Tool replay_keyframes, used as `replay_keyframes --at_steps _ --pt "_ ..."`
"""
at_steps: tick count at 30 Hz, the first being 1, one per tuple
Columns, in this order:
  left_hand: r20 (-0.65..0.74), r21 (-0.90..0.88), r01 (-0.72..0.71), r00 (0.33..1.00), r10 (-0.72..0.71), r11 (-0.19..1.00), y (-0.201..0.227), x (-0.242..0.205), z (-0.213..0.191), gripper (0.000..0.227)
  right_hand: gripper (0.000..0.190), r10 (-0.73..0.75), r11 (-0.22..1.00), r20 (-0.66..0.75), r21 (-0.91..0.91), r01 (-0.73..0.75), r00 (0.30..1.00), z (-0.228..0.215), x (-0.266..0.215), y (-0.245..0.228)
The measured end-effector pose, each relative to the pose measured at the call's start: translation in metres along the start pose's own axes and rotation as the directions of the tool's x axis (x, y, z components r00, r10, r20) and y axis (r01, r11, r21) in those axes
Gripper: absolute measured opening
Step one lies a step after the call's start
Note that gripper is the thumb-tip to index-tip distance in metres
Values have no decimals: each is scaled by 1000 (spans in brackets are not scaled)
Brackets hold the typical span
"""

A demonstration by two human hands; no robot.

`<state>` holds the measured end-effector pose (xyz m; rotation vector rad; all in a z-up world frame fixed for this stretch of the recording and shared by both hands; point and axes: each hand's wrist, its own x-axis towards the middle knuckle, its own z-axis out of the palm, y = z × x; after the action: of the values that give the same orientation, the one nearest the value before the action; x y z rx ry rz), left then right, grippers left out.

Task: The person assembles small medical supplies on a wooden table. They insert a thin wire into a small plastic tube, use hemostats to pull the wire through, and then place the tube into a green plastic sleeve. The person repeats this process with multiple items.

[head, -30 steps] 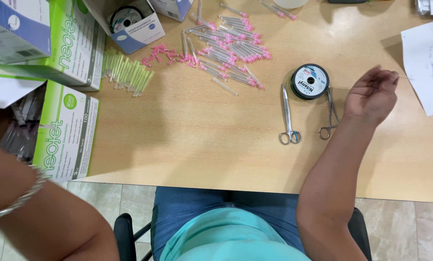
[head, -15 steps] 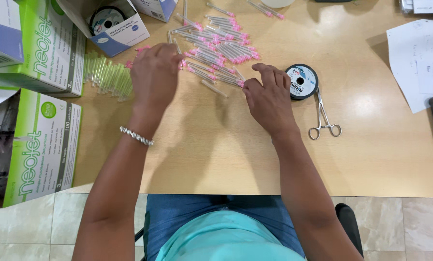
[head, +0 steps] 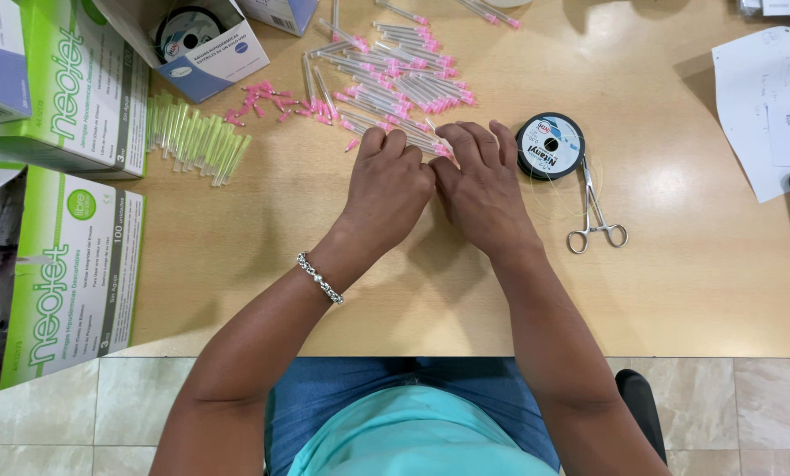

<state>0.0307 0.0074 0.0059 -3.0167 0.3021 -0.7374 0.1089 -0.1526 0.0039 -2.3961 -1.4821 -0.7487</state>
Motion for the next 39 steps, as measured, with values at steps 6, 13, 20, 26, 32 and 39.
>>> replay_keyframes --at_steps 6,13,20,26,32,39 --pt "124 -284 374 928 -353 883 -20 -11 10 7 16 72 983 -147 175 -45 987 -25 11 0" --pt "650 -755 421 576 -495 -502 -10 -10 -1 25 15 483 163 386 842 -514 786 -25 9 -16" --pt "683 -689 379 625 -378 -617 0 -22 11 30 20 487 -222 534 841 -494 691 -7 3 -9" --pt "681 -692 439 662 -314 -573 2 -19 -2 29 12 436 -246 539 841 -481 720 -4 -3 -4" --pt "734 -608 459 636 -239 -648 1 -20 -2 24 12 419 -235 549 835 -498 723 -13 0 -8" --pt "765 -554 488 618 -181 -674 -2 -20 3 25 14 427 -309 585 811 -497 689 -17 3 -6"
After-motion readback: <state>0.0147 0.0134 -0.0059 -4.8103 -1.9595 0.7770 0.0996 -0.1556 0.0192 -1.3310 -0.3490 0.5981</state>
